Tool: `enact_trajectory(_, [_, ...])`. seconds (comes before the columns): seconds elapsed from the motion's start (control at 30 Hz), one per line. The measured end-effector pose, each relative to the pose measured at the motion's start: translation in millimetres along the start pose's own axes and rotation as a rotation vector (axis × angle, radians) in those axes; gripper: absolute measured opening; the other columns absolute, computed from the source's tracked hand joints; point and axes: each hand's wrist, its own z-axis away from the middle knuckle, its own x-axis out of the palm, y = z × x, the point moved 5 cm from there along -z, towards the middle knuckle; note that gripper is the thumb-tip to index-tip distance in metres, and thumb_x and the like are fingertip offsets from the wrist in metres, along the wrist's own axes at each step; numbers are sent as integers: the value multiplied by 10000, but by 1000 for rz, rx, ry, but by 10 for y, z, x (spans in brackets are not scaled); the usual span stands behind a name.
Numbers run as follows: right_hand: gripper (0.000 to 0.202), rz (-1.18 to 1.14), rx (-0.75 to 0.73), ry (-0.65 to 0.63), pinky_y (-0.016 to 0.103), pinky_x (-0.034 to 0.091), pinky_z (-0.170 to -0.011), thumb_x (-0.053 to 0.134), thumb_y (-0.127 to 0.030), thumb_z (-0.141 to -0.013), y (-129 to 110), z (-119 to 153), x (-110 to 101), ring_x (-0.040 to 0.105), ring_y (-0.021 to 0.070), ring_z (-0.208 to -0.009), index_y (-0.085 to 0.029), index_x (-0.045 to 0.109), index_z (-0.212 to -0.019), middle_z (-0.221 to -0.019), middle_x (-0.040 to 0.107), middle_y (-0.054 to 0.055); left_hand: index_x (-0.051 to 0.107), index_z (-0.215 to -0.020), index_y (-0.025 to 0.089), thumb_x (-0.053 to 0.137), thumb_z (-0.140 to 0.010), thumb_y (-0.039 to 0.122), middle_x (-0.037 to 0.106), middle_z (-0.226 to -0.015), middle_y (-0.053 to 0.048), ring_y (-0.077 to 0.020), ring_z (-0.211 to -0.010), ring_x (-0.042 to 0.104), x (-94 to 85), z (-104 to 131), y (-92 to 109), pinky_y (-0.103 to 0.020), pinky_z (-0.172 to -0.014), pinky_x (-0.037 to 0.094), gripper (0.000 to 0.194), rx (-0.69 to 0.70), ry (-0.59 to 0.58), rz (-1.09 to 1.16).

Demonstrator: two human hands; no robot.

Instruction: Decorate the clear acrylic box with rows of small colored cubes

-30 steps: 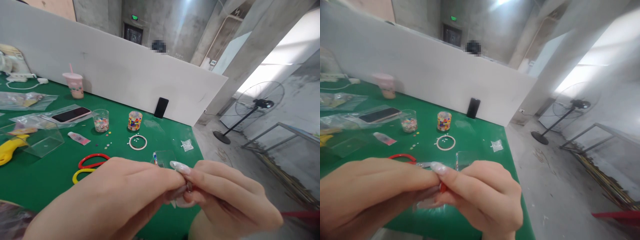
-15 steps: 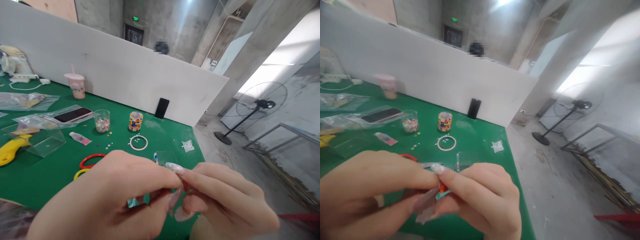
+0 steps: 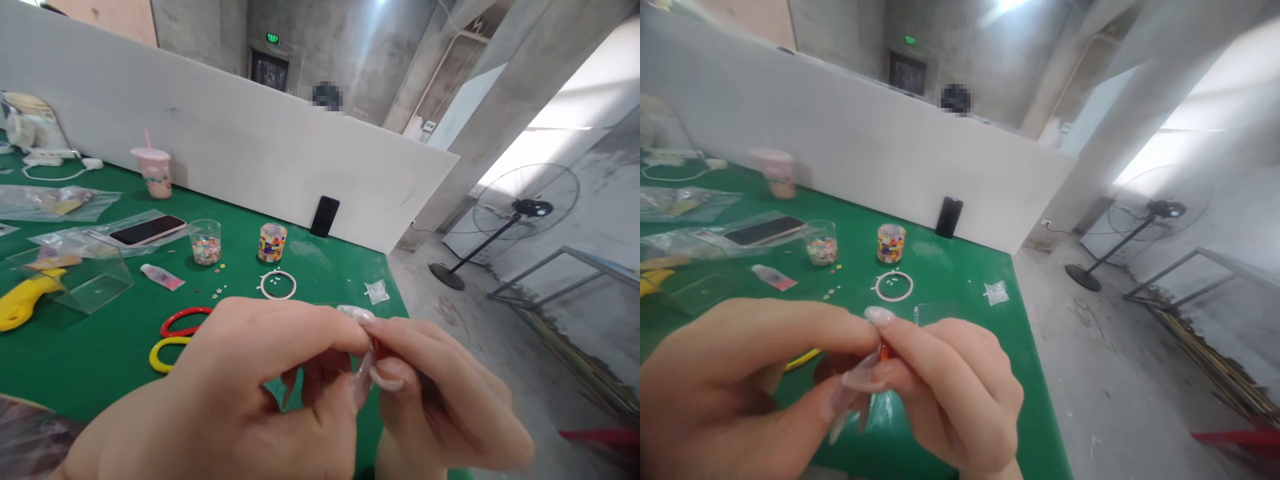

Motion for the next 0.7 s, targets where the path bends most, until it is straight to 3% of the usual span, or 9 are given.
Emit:
enact_trajectory(0.07, [343,49,-61,47,295,616,-469,736,-371,-1092,-66,21,-1,742,166,-530,-328,782,-1429,-852,876,0,712,-808,271,621,-771,104,827,-698,162,-15,-491,718,-20,-40,42,-15,-566,550,194,56,33,-35])
enact_trajectory(0.2, [276,-6,10,51,271,598,-452,720,-351,-1101,-63,-1,29,726,144,-516,-334,811,-1361,-823,867,-15,722,-818,273,632,-722,100,822,-662,145,-31,-433,704,-67,-87,90,-14,-545,566,217,96,121,-64])
enact_trajectory(0.37, [202,-210,98,66,272,600,-474,684,-236,-1100,-54,-78,75,707,137,-512,-269,839,-1225,-786,845,-12,650,-690,237,543,-775,139,729,-543,107,-38,-402,647,34,-109,77,-35,-455,509,168,3,5,17])
enact_trajectory(0.5, [184,-258,225,104,267,592,-473,680,-269,-1110,-68,-110,91,664,119,-479,-304,859,-1132,-797,846,-23,670,-727,234,536,-778,133,724,-538,96,-46,-401,637,50,-131,59,-56,-461,520,175,-2,-8,13])
enact_trajectory(0.6, [166,-327,328,97,214,514,-397,709,-285,-1102,-52,-106,99,624,83,-429,-317,871,-1077,-831,862,-25,682,-738,234,530,-796,130,729,-538,93,-52,-400,643,62,-133,41,-66,-460,521,193,8,-19,9])
enact_trajectory(0.7, [165,-465,442,80,175,347,-294,732,-285,-1087,6,-80,123,538,48,-352,-327,884,-1040,-787,845,-32,695,-736,236,540,-800,138,733,-536,87,-57,-396,650,81,-112,39,-72,-453,517,194,9,-11,-21])
